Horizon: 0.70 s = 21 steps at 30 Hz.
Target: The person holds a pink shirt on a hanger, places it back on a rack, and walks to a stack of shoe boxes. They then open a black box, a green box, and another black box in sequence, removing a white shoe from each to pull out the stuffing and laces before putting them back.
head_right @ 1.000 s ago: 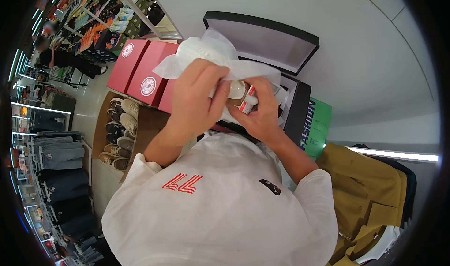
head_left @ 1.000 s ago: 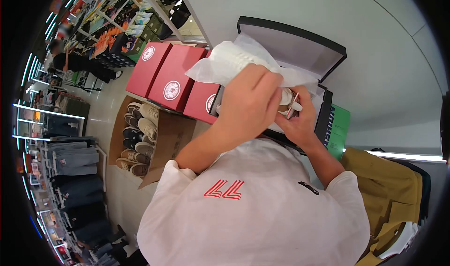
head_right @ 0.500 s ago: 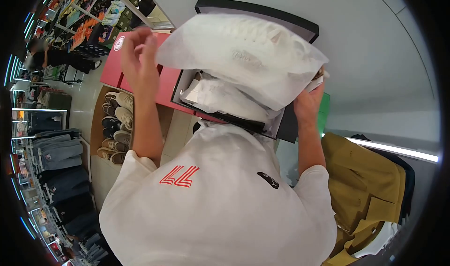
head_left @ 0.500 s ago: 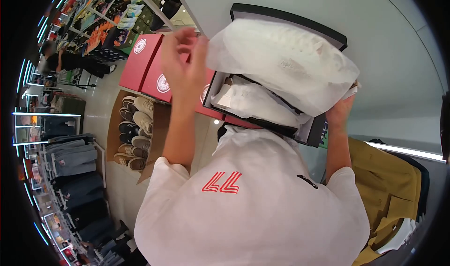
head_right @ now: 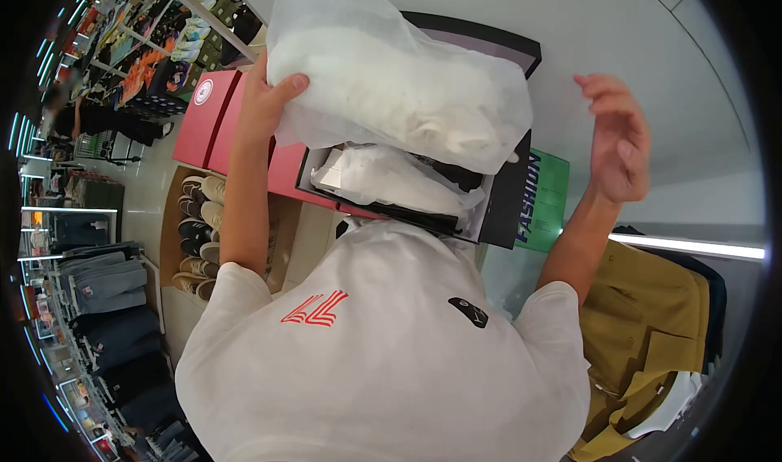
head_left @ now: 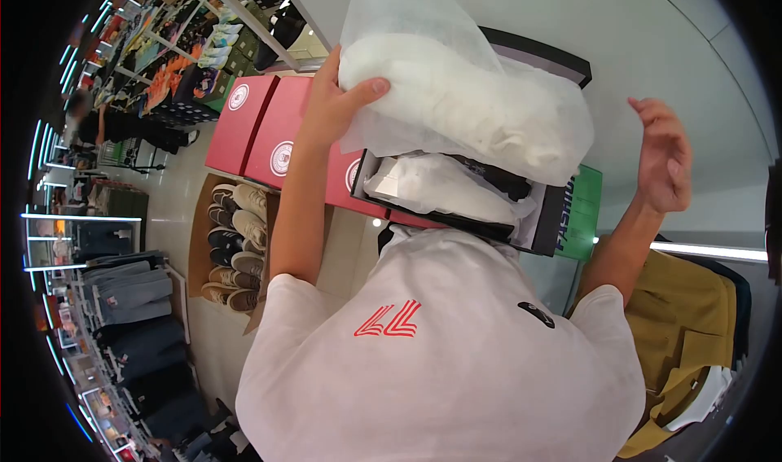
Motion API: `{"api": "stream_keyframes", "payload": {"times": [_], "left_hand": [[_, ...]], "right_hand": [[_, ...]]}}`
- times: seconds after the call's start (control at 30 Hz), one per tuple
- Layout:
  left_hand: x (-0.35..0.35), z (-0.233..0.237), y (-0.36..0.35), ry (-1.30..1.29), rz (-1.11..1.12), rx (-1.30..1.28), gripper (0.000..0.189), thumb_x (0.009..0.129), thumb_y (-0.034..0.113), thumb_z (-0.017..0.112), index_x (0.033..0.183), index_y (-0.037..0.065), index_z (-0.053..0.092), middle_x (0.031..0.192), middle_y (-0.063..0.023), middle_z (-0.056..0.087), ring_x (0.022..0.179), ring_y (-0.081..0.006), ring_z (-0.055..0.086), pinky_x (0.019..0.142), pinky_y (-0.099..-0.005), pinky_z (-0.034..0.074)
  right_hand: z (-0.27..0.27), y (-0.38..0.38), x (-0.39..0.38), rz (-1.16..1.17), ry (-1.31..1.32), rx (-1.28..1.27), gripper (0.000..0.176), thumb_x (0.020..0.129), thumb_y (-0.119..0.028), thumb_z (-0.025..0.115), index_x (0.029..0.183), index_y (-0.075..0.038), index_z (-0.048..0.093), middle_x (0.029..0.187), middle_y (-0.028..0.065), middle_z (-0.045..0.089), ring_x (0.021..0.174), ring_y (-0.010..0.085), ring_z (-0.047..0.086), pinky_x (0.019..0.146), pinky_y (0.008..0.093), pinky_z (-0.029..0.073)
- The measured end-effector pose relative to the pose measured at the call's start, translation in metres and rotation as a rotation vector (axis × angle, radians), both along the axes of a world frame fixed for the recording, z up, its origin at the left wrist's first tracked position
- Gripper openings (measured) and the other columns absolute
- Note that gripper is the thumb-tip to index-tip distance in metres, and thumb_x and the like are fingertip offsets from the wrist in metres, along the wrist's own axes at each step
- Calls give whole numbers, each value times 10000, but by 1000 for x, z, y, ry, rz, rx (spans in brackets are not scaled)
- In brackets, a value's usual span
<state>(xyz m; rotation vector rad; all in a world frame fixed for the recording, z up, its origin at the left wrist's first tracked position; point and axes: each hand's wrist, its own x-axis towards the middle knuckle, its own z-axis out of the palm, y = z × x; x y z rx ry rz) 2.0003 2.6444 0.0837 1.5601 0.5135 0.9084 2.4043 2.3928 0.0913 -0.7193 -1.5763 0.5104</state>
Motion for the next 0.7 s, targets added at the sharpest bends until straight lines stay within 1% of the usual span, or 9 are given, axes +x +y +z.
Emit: {"api": "stream_keyframes", "payload": {"times": [0.03, 0.1, 0.23, 0.37, 0.47, 0.53, 0.57, 0.67, 0.7], "left_hand": [[1, -2, -2, 0, -8, -5, 695, 818, 163, 827, 1399, -21, 493, 1214, -146, 668, 1131, -220, 639, 969, -367, 522], [2, 2, -13, 68, -75, 26, 676, 793, 94, 843, 1373, -18, 514, 1204, -125, 672, 1115, -208, 643, 966, -362, 525], [9, 5, -28, 69, -157, 97, 678, 759, 41, 863, 1350, -12, 535, 1189, -105, 678, 1099, -196, 646, 962, -358, 526], [3, -22, -21, 31, -183, 118, 666, 744, 48, 881, 1323, -3, 554, 1180, -88, 678, 1113, -185, 634, 987, -352, 507], [5, -60, -13, 10, -172, 24, 666, 744, 47, 879, 1323, 3, 552, 1203, -85, 664, 1129, -183, 623, 999, -352, 495], [8, -87, -1, 10, -195, -27, 665, 764, 49, 852, 1346, 10, 534, 1225, -77, 643, 1148, -186, 609, 997, -354, 490], [10, -93, 5, 11, -201, -26, 665, 764, 49, 852, 1346, 10, 534, 1225, -77, 643, 1148, -186, 609, 997, -354, 490], [12, -121, 19, 429, -202, -9, 582, 818, 83, 759, 1348, 24, 525, 1199, -116, 652, 1133, -255, 625, 1000, -378, 486], [16, -107, 9, 428, -204, -7, 582, 818, 83, 759, 1348, 24, 525, 1199, -116, 652, 1133, -255, 625, 1000, -378, 486]], "right_hand": [[5, 0, -4, -8, 0, -5, 788, 746, -447, 767, 1339, 26, 551, 1373, 184, 591, 1338, 319, 513, 1146, 485, 333], [29, 20, -52, -330, -41, -30, 921, 708, -493, 791, 1395, 49, 505, 1466, 168, 528, 1409, 318, 446, 1166, 479, 320], [36, 51, -124, -248, -677, -301, 1212, 641, -500, 873, 1594, -49, 276, 1555, 200, 426, 1437, 357, 408, 1182, 427, 322], [26, 59, -125, -25, -500, -628, 1317, 587, -427, 938, 1614, -43, 209, 1656, 168, 280, 1486, 330, 352, 1197, 413, 307], [8, 56, -134, -73, -662, -704, 1286, 597, -415, 905, 1623, -84, 204, 1603, 201, 352, 1436, 366, 406, 1174, 424, 338], [-16, 59, -144, -309, -941, -570, 1224, 617, -463, 858, 1628, -167, 235, 1331, 200, 550, 1197, 367, 543, 1029, 458, 420], [-28, 61, -145, -314, -939, -572, 1224, 617, -463, 858, 1628, -167, 235, 1331, 200, 550, 1197, 367, 543, 1029, 458, 420], [-75, 71, -145, -330, -1024, -698, 1168, 631, -453, 829, 1623, -201, 265, 1231, 196, 566, 1105, 356, 548, 951, 462, 423], [-95, 74, -147, -382, -1082, -620, 1151, 635, -443, 825, 1619, -210, 276, 1229, 196, 563, 1099, 355, 543, 948, 464, 414]]}}
